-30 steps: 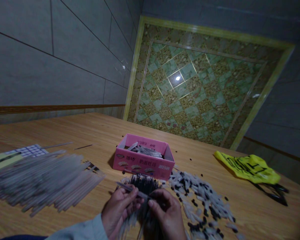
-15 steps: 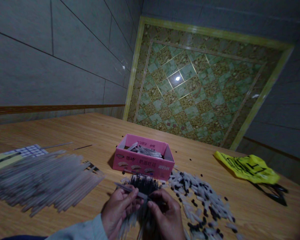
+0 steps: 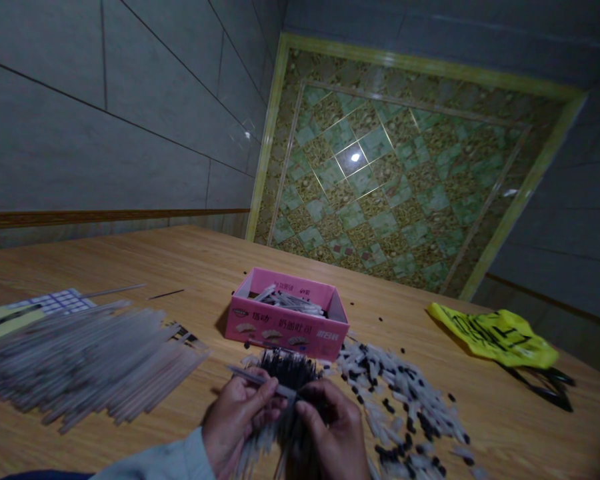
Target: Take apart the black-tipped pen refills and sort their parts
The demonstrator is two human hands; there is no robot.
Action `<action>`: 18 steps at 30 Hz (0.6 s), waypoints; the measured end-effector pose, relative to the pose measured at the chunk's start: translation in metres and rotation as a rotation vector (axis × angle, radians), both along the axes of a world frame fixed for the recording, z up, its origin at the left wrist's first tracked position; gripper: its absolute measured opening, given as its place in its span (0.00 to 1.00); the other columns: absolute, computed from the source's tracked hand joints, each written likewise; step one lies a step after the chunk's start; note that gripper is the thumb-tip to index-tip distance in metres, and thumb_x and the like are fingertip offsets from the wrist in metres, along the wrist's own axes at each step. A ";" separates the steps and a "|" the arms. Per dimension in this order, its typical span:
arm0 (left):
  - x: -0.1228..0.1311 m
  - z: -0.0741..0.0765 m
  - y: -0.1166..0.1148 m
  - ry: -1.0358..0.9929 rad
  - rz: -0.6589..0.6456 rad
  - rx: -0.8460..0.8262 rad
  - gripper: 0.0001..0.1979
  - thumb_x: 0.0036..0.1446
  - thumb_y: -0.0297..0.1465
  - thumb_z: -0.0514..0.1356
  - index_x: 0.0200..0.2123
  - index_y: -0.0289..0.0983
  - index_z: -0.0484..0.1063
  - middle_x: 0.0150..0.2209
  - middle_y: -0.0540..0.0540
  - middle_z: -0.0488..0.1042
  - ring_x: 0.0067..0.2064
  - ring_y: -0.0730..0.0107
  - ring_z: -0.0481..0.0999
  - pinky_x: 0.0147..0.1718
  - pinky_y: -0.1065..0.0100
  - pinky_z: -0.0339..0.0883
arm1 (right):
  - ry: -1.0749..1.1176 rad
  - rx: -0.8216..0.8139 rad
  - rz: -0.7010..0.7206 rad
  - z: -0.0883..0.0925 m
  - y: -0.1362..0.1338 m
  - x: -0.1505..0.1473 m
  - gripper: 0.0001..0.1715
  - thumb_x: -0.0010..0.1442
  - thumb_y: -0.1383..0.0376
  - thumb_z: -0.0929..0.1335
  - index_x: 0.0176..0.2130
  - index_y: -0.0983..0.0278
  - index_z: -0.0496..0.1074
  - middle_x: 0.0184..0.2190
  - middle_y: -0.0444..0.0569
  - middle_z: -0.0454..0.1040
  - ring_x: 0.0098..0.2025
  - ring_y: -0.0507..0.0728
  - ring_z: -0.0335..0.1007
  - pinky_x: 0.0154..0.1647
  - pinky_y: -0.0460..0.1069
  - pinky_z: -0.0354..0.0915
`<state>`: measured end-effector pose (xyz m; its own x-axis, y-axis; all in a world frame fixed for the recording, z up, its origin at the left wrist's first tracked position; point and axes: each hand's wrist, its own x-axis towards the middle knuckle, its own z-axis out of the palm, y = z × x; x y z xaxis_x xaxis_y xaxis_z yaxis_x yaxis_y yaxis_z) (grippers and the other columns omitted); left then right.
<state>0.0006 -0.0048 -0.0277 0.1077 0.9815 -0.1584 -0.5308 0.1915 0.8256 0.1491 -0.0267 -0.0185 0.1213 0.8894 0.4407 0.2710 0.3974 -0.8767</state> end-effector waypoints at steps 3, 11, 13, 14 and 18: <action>0.000 -0.002 0.000 0.006 -0.028 0.030 0.17 0.43 0.33 0.68 0.31 0.35 0.62 0.22 0.49 0.76 0.26 0.74 0.76 0.25 0.75 0.70 | 0.065 -0.080 -0.015 -0.003 0.001 0.000 0.04 0.46 0.66 0.70 0.26 0.66 0.73 0.22 0.46 0.73 0.27 0.55 0.68 0.28 0.44 0.63; 0.000 0.003 0.000 0.028 -0.076 0.095 0.16 0.42 0.32 0.68 0.28 0.36 0.62 0.22 0.48 0.77 0.26 0.73 0.76 0.24 0.76 0.68 | -0.049 -0.127 -0.021 -0.007 0.002 0.001 0.20 0.55 0.56 0.65 0.19 0.66 0.65 0.16 0.41 0.60 0.22 0.51 0.56 0.22 0.44 0.54; 0.000 0.003 0.000 0.027 -0.073 0.097 0.17 0.41 0.32 0.69 0.28 0.36 0.62 0.22 0.48 0.77 0.25 0.73 0.76 0.23 0.76 0.67 | -0.132 -0.151 -0.005 -0.007 0.001 0.002 0.26 0.59 0.53 0.60 0.17 0.65 0.63 0.15 0.40 0.57 0.21 0.50 0.54 0.21 0.44 0.52; 0.000 0.003 0.001 0.021 -0.062 0.090 0.17 0.40 0.32 0.69 0.28 0.36 0.62 0.22 0.48 0.77 0.25 0.73 0.76 0.23 0.76 0.67 | -0.150 -0.145 -0.008 -0.007 0.000 0.002 0.27 0.60 0.52 0.59 0.18 0.65 0.64 0.15 0.40 0.58 0.21 0.50 0.54 0.21 0.44 0.52; -0.002 0.001 0.002 0.019 -0.002 0.050 0.17 0.40 0.33 0.69 0.30 0.35 0.64 0.22 0.48 0.77 0.26 0.73 0.76 0.25 0.74 0.68 | -0.182 -0.001 -0.023 -0.004 -0.001 0.002 0.17 0.55 0.53 0.65 0.34 0.64 0.70 0.24 0.45 0.69 0.27 0.54 0.63 0.26 0.44 0.58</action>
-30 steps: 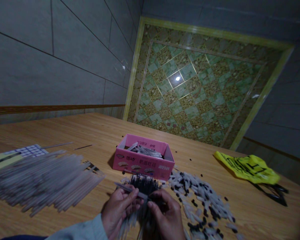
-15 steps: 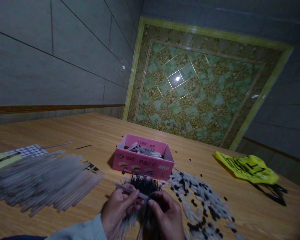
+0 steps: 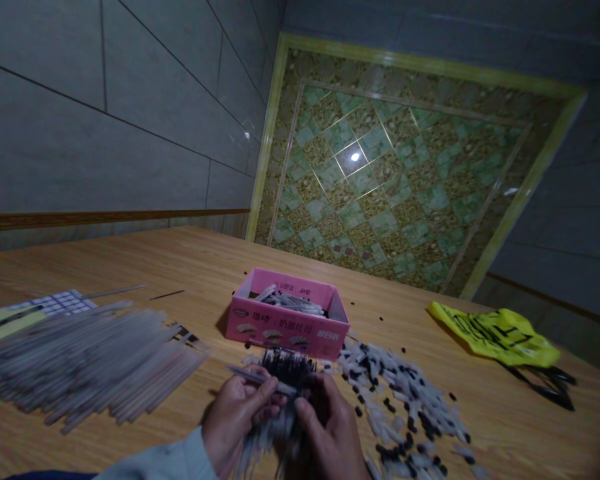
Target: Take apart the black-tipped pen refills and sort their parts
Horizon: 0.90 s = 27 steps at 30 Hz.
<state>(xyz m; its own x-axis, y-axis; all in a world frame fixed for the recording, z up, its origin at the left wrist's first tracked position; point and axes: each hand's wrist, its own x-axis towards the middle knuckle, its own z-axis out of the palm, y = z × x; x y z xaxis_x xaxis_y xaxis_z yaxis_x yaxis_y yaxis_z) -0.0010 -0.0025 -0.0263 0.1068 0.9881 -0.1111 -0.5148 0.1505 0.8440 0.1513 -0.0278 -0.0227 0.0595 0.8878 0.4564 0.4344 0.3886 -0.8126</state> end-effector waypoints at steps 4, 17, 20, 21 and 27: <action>0.000 -0.001 0.000 0.012 -0.017 0.002 0.17 0.41 0.33 0.69 0.30 0.35 0.64 0.21 0.49 0.76 0.25 0.73 0.76 0.25 0.75 0.68 | -0.103 0.039 -0.013 -0.003 0.000 0.000 0.15 0.57 0.56 0.63 0.28 0.64 0.69 0.22 0.44 0.68 0.26 0.53 0.62 0.26 0.44 0.57; 0.001 0.003 -0.002 0.028 -0.045 0.020 0.17 0.39 0.34 0.69 0.29 0.35 0.64 0.21 0.48 0.76 0.25 0.71 0.76 0.23 0.75 0.67 | -0.253 0.006 -0.027 -0.004 -0.001 0.000 0.24 0.62 0.57 0.59 0.18 0.64 0.64 0.15 0.40 0.60 0.20 0.50 0.58 0.20 0.43 0.52; 0.001 0.001 -0.001 0.020 -0.020 0.006 0.17 0.38 0.34 0.70 0.29 0.35 0.65 0.21 0.48 0.76 0.25 0.72 0.76 0.23 0.76 0.67 | -0.197 0.048 -0.027 -0.002 -0.002 0.000 0.17 0.59 0.57 0.62 0.25 0.64 0.68 0.18 0.41 0.64 0.22 0.51 0.61 0.22 0.43 0.55; 0.000 0.001 -0.001 0.018 -0.014 -0.001 0.17 0.38 0.34 0.70 0.29 0.35 0.66 0.21 0.48 0.76 0.25 0.72 0.76 0.23 0.76 0.67 | -0.181 0.076 -0.027 -0.001 -0.002 0.000 0.14 0.58 0.57 0.63 0.27 0.64 0.68 0.19 0.41 0.65 0.23 0.51 0.61 0.23 0.43 0.56; 0.000 0.001 -0.001 0.023 -0.030 0.002 0.17 0.39 0.33 0.69 0.29 0.34 0.65 0.21 0.47 0.76 0.24 0.72 0.76 0.24 0.75 0.68 | -0.232 -0.025 0.013 -0.002 -0.001 0.000 0.20 0.61 0.58 0.60 0.22 0.64 0.65 0.18 0.41 0.63 0.22 0.51 0.60 0.22 0.43 0.53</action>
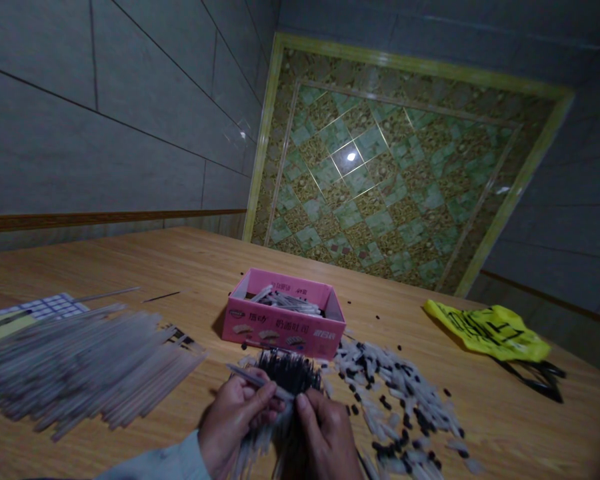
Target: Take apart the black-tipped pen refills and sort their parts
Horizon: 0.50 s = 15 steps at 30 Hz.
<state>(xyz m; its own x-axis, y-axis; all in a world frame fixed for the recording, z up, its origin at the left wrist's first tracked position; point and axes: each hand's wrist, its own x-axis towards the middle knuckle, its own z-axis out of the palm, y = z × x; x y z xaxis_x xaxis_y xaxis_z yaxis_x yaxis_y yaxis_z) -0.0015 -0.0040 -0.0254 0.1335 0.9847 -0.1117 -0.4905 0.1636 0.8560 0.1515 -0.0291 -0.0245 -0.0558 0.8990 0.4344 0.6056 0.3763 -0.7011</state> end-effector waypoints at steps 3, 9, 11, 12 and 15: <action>0.000 -0.001 0.001 0.009 0.009 0.009 0.18 0.40 0.33 0.69 0.30 0.34 0.64 0.22 0.47 0.77 0.25 0.73 0.76 0.24 0.75 0.68 | 0.022 0.058 -0.031 -0.003 0.000 -0.003 0.17 0.59 0.57 0.61 0.25 0.64 0.66 0.20 0.42 0.65 0.24 0.51 0.61 0.24 0.43 0.54; 0.000 0.001 0.001 0.018 0.004 -0.040 0.19 0.38 0.35 0.69 0.31 0.35 0.64 0.22 0.47 0.76 0.24 0.72 0.75 0.22 0.75 0.67 | -0.146 0.023 -0.102 0.005 0.003 0.008 0.20 0.62 0.58 0.59 0.22 0.62 0.65 0.19 0.43 0.67 0.24 0.53 0.64 0.24 0.45 0.55; -0.001 0.003 0.000 0.026 0.003 -0.056 0.18 0.40 0.36 0.69 0.32 0.35 0.66 0.23 0.48 0.76 0.24 0.72 0.75 0.22 0.74 0.67 | -0.251 0.036 -0.198 0.010 0.008 0.023 0.14 0.60 0.61 0.61 0.26 0.62 0.68 0.24 0.46 0.71 0.27 0.55 0.66 0.28 0.46 0.57; -0.002 0.003 0.000 0.031 -0.008 -0.062 0.17 0.41 0.37 0.67 0.32 0.34 0.67 0.23 0.48 0.75 0.24 0.72 0.74 0.21 0.74 0.66 | -0.302 0.054 -0.243 0.011 0.011 0.033 0.10 0.59 0.63 0.62 0.29 0.61 0.70 0.28 0.48 0.73 0.31 0.57 0.68 0.31 0.47 0.58; -0.004 0.004 -0.001 0.036 -0.047 -0.072 0.15 0.46 0.38 0.64 0.35 0.34 0.70 0.23 0.51 0.72 0.23 0.75 0.72 0.20 0.75 0.64 | -0.421 0.084 -0.272 0.011 0.023 0.059 0.10 0.56 0.68 0.64 0.38 0.60 0.73 0.38 0.51 0.74 0.41 0.61 0.67 0.39 0.50 0.60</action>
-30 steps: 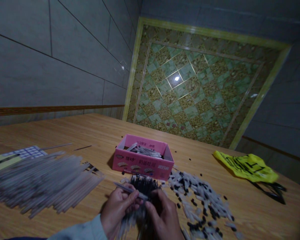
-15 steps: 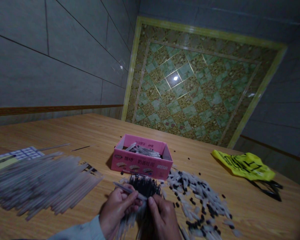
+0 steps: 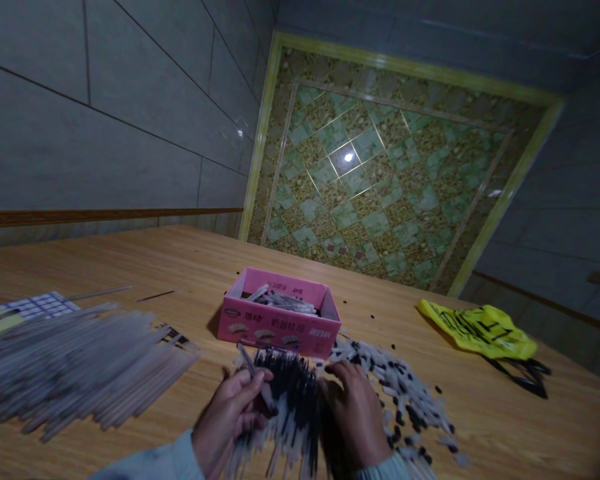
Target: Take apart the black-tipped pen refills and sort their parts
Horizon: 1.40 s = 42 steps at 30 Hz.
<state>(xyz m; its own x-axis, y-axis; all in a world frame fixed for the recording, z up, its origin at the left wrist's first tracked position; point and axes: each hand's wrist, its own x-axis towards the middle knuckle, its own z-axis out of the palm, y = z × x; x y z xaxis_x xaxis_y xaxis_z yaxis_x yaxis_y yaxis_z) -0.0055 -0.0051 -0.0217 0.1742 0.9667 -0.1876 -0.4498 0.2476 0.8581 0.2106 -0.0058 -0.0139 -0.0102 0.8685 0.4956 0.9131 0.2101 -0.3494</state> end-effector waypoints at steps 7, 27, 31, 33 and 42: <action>0.002 0.003 -0.004 -0.055 -0.062 0.065 0.21 0.45 0.39 0.63 0.41 0.33 0.73 0.22 0.53 0.67 0.22 0.76 0.66 0.20 0.74 0.62 | -0.107 -0.033 0.119 -0.010 0.015 0.008 0.15 0.61 0.68 0.60 0.43 0.60 0.73 0.40 0.51 0.75 0.43 0.60 0.64 0.42 0.49 0.60; 0.000 -0.020 0.010 0.355 -0.103 0.402 0.25 0.54 0.44 0.54 0.48 0.32 0.67 0.28 0.46 0.75 0.27 0.71 0.67 0.26 0.69 0.60 | 0.179 -0.106 -0.068 -0.032 0.023 0.012 0.17 0.51 0.71 0.63 0.41 0.65 0.73 0.35 0.55 0.76 0.38 0.62 0.69 0.37 0.50 0.57; -0.001 -0.021 0.011 0.362 -0.092 0.401 0.25 0.53 0.44 0.54 0.48 0.32 0.66 0.28 0.45 0.75 0.27 0.70 0.68 0.26 0.69 0.60 | 0.419 -0.087 -0.040 -0.032 0.024 0.014 0.20 0.49 0.69 0.65 0.43 0.67 0.73 0.38 0.58 0.74 0.41 0.64 0.67 0.43 0.53 0.57; -0.001 -0.022 0.012 0.366 -0.088 0.400 0.25 0.53 0.44 0.54 0.48 0.32 0.66 0.28 0.45 0.75 0.27 0.70 0.68 0.25 0.69 0.60 | 0.584 -0.086 0.000 -0.030 0.025 0.011 0.18 0.49 0.65 0.66 0.41 0.67 0.74 0.38 0.57 0.73 0.42 0.63 0.67 0.44 0.53 0.58; 0.000 -0.023 0.009 0.470 -0.115 0.434 0.23 0.53 0.43 0.53 0.45 0.31 0.69 0.26 0.46 0.75 0.23 0.73 0.66 0.22 0.70 0.58 | 1.326 -0.294 0.271 -0.008 0.006 -0.019 0.21 0.47 0.52 0.70 0.36 0.64 0.68 0.25 0.44 0.70 0.23 0.50 0.65 0.21 0.43 0.60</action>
<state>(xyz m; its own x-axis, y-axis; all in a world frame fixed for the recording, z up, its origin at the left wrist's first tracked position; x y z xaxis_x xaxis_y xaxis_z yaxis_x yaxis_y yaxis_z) -0.0051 0.0036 -0.0448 0.2757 0.9518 0.1347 0.0071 -0.1422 0.9898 0.1916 0.0006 -0.0220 0.1366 0.9883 0.0681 -0.1902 0.0937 -0.9773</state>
